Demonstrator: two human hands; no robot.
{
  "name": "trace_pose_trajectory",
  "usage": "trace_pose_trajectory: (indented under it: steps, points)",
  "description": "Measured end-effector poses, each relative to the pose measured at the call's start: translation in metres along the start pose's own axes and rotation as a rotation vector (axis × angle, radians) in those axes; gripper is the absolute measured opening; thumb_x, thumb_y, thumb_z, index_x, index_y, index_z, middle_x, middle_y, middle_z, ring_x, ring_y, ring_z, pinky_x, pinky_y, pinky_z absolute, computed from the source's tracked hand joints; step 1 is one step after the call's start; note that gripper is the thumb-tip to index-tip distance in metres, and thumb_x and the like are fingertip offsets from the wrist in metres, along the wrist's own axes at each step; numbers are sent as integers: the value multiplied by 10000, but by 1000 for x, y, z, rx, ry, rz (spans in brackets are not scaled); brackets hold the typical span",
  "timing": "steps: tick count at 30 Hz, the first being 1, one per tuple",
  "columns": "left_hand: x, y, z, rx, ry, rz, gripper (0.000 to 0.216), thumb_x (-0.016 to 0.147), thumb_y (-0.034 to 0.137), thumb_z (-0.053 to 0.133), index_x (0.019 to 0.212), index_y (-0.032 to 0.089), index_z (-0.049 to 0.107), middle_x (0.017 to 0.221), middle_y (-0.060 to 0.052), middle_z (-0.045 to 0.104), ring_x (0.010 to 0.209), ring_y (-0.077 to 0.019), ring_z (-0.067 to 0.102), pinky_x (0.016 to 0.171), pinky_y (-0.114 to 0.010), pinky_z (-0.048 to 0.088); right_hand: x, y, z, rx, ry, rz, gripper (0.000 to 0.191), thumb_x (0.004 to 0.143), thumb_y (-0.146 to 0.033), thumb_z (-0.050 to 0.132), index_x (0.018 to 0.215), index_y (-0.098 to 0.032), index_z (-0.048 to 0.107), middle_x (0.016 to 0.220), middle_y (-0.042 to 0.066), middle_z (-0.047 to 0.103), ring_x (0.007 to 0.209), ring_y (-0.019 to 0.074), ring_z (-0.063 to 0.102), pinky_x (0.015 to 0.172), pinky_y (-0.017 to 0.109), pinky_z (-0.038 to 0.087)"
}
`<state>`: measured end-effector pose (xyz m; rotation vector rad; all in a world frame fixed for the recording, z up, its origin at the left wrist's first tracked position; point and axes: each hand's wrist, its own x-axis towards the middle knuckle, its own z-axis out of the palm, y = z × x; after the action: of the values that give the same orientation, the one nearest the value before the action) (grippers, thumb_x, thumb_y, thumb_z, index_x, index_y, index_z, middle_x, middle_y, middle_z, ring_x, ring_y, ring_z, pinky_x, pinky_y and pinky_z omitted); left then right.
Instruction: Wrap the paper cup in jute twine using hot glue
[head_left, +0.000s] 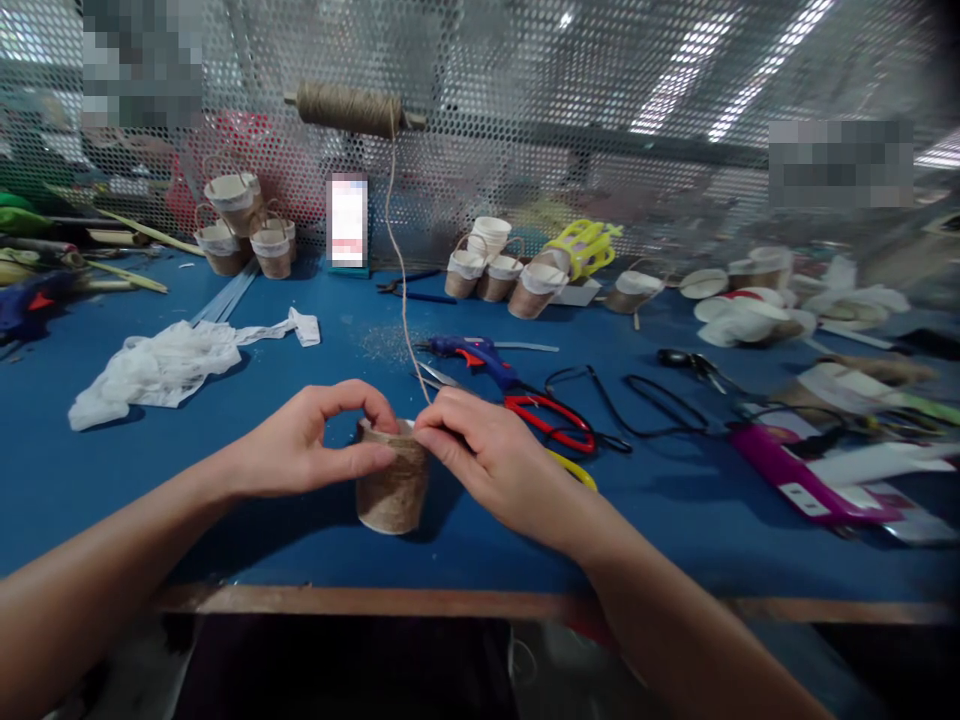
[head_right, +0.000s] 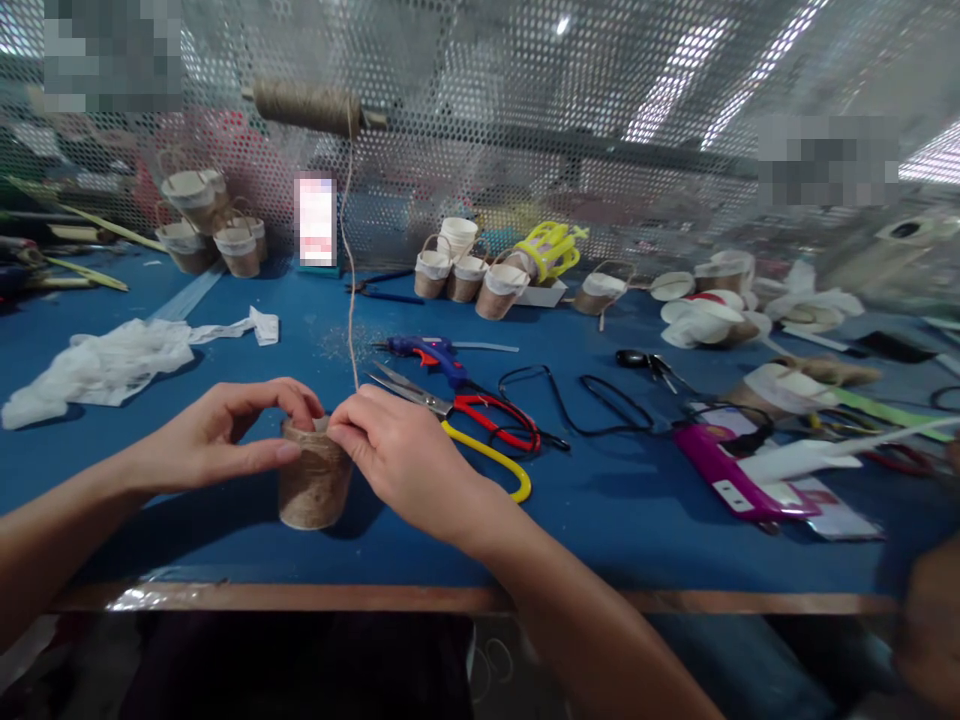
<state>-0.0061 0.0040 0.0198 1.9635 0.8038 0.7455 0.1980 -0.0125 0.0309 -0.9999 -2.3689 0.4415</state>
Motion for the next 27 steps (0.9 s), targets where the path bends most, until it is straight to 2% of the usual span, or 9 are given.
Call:
trace_pose_trajectory:
  steps: [4,8,12,15,17,23,27]
  points:
    - [2,10,10,9,45,-66,100,769,231,543,727,141,541,795,-37,590,805,-161,536,748,-283,417,-1,-1,3,-84,13,-38,167,897,-189,426,779,-167,542,722,16,525,676,118,495,627,240,402]
    - [1,12,14,-28,51,-112,93,763,208,521,704,137,527,772,-37,577,736,-143,506,696,-273,407,-1,-4,4,-141,20,-67,182,895,-182,432,768,-151,559,716,25,529,665,119,489,617,241,404]
    - [0,8,12,-96,37,-94,102,779,209,520,713,133,531,773,-36,571,741,-140,492,716,-279,391,-2,-3,0,-83,42,-37,166,899,-190,429,845,-154,581,775,29,581,717,122,538,656,241,432]
    - [1,3,8,-181,37,-108,122,785,227,541,711,131,541,798,-40,574,785,-149,499,743,-285,379,-3,-1,-4,-9,109,-7,161,904,-178,417,965,-160,565,900,30,629,825,116,575,732,233,441]
    - [1,0,7,-271,29,-137,130,783,239,561,715,129,550,823,-42,578,796,-149,506,748,-284,378,-3,1,-6,23,150,9,158,900,-167,421,970,-151,561,923,31,636,843,106,581,750,219,437]
    - [1,-8,7,-526,7,-213,127,756,223,616,691,126,565,847,-45,602,816,-151,525,742,-274,382,-2,1,-9,84,161,45,69,855,-173,501,826,-161,562,769,-9,584,675,83,527,606,201,417]
    - [1,-11,7,-599,12,-234,134,740,231,645,691,126,578,856,-44,612,815,-148,532,743,-272,383,-4,0,-10,117,182,90,130,854,-190,500,727,-169,516,669,-34,529,586,71,475,534,200,384]
